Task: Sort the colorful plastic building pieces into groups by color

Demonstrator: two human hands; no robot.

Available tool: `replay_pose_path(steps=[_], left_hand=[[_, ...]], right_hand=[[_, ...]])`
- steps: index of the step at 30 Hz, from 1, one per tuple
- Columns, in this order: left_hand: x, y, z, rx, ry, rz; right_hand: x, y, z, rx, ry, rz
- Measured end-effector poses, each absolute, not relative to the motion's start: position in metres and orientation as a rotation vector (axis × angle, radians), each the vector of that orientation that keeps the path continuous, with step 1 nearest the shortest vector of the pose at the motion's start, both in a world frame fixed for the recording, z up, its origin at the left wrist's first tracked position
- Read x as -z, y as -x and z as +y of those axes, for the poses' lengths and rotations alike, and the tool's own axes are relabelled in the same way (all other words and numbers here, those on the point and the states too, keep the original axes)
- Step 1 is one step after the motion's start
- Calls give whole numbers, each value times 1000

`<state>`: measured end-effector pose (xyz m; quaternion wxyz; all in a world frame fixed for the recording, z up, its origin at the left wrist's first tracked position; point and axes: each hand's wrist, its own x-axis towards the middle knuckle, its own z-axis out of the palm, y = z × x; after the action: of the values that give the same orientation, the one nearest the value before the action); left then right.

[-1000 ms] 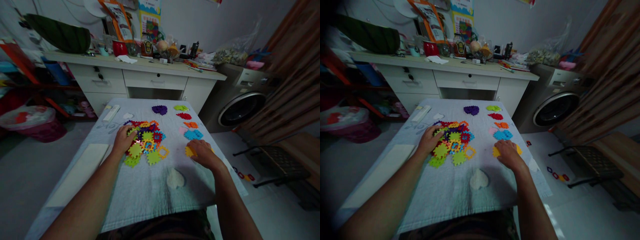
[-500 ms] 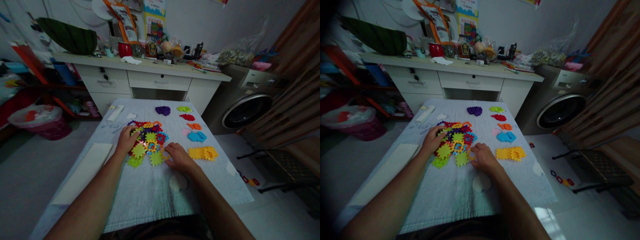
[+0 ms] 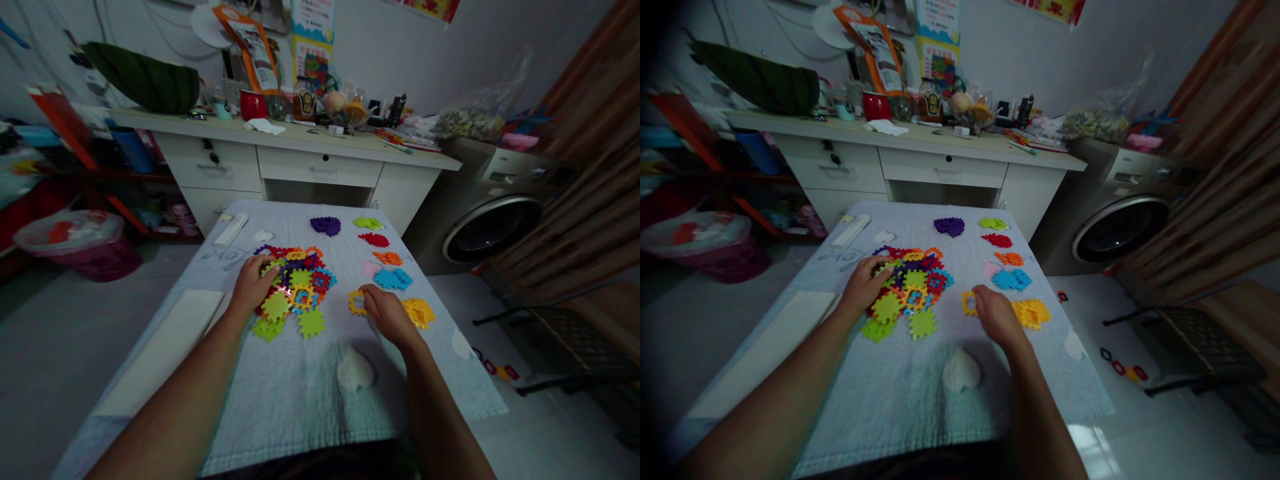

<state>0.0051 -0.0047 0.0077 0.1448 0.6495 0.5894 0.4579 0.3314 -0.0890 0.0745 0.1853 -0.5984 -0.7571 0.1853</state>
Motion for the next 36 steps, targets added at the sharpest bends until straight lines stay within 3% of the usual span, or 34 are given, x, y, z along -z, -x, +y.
replay_pose_path(steps=[8, 23, 30, 36], left_hand=[[-9, -6, -5, -1320, -1864, 1699], [-9, -6, -6, -1312, -1859, 1702], [-14, -8, -8, -1307, -1843, 1704], [-15, -8, -9, -1299, -1822, 1707]], right_hand=[[-83, -351, -93, -503, 1825, -2087], [-83, -357, -88, -53, 2173, -2104], [-110, -286, -84, -329, 1613, -2501], [-98, -225, -74, -222, 1400, -2585]])
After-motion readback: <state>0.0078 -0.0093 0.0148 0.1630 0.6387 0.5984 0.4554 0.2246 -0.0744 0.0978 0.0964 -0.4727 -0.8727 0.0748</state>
